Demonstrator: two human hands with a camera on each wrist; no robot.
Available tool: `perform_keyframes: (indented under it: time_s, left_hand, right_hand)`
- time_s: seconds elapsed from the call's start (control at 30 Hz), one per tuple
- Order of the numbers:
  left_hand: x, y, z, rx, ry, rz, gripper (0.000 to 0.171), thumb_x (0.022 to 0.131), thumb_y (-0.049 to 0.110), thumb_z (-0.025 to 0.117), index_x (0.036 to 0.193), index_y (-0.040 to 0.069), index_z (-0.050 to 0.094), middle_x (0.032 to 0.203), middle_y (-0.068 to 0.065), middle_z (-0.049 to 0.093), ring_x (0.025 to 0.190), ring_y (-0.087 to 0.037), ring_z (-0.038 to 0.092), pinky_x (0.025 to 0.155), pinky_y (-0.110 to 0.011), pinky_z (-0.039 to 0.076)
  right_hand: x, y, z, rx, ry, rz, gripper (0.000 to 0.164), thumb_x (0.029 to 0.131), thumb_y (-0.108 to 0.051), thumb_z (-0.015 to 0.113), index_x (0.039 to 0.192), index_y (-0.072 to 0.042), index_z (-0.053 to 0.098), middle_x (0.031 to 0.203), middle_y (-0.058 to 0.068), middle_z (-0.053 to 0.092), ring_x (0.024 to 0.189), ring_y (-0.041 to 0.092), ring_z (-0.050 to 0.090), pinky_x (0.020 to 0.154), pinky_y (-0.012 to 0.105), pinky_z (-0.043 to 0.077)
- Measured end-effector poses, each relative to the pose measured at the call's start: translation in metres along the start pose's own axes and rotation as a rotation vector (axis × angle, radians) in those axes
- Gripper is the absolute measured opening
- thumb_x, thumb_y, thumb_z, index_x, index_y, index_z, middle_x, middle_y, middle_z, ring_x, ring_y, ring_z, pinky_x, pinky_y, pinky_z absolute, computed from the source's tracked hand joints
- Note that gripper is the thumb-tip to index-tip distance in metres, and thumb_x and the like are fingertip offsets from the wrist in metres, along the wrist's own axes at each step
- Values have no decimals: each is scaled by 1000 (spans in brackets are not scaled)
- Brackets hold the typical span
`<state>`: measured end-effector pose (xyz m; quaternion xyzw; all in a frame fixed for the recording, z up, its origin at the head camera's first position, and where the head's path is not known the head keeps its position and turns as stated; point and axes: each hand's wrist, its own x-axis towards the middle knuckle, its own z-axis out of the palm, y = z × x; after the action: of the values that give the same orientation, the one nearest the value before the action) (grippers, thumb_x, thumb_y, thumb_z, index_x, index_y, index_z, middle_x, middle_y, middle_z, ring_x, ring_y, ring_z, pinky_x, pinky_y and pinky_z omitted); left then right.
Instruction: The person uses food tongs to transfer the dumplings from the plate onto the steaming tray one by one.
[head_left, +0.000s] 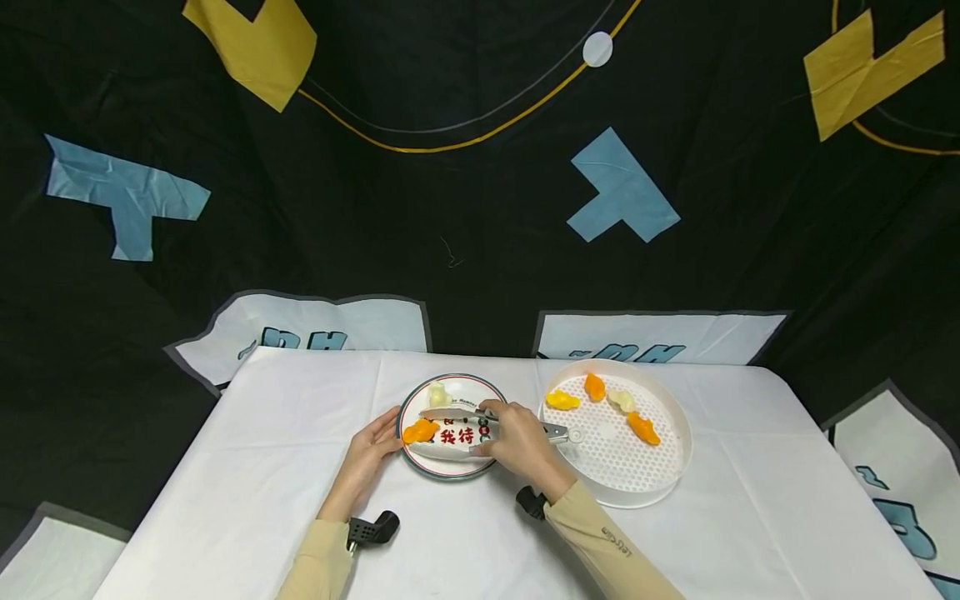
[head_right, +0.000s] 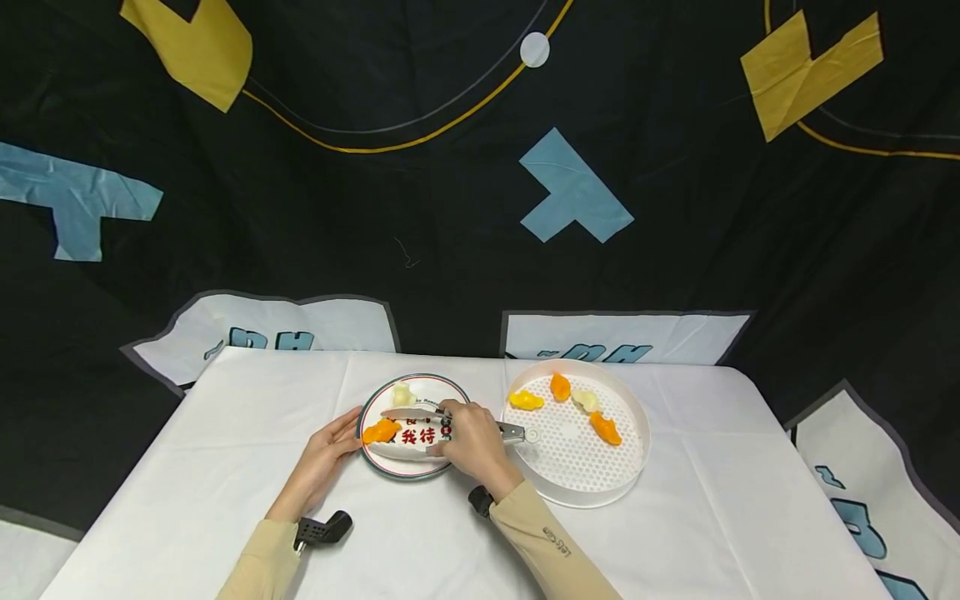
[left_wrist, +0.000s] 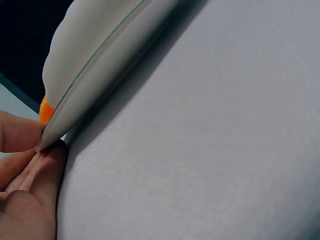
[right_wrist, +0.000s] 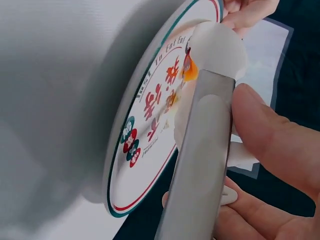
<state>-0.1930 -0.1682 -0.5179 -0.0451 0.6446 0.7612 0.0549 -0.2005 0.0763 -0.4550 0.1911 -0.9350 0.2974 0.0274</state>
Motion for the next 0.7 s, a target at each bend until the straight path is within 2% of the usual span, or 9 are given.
perform_keyframes:
  time_s: [0.1, 0.3, 0.5, 0.7]
  left_hand:
    - [0, 0, 0, 14, 6, 0, 62, 86, -13, 46, 145, -11, 26, 149, -29, 27, 137, -34, 29, 106, -28, 36]
    - [-2, 0, 1, 17, 4, 13, 62, 86, -13, 46, 144, -12, 26, 149, -29, 27, 137, -35, 29, 108, -32, 32]
    - [-1, -2, 1, 19, 9, 12, 62, 86, -14, 46, 144, -12, 27, 148, -30, 27, 137, -35, 30, 106, -29, 35]
    - [-1, -1, 0, 15, -2, 28, 62, 85, -14, 46, 144, -13, 27, 148, -30, 28, 136, -35, 30, 102, -22, 40]
  right_hand:
    - [-1, 0, 2, -15, 16, -8, 52, 67, -21, 85, 113, -5, 67, 100, 12, 70, 87, 25, 61, 76, 39, 52]
    - [-7, 1, 7, -39, 111, -44, 48, 64, -21, 86, 108, -6, 70, 90, 11, 70, 76, 21, 60, 63, 32, 50]
    - [-14, 1, 5, 17, 169, -45, 49, 64, -20, 87, 109, -7, 71, 96, 10, 71, 80, 23, 62, 67, 34, 50]
    - [-19, 2, -8, 55, 210, -61, 47, 64, -16, 87, 107, -6, 70, 95, 9, 70, 82, 23, 62, 71, 37, 51]
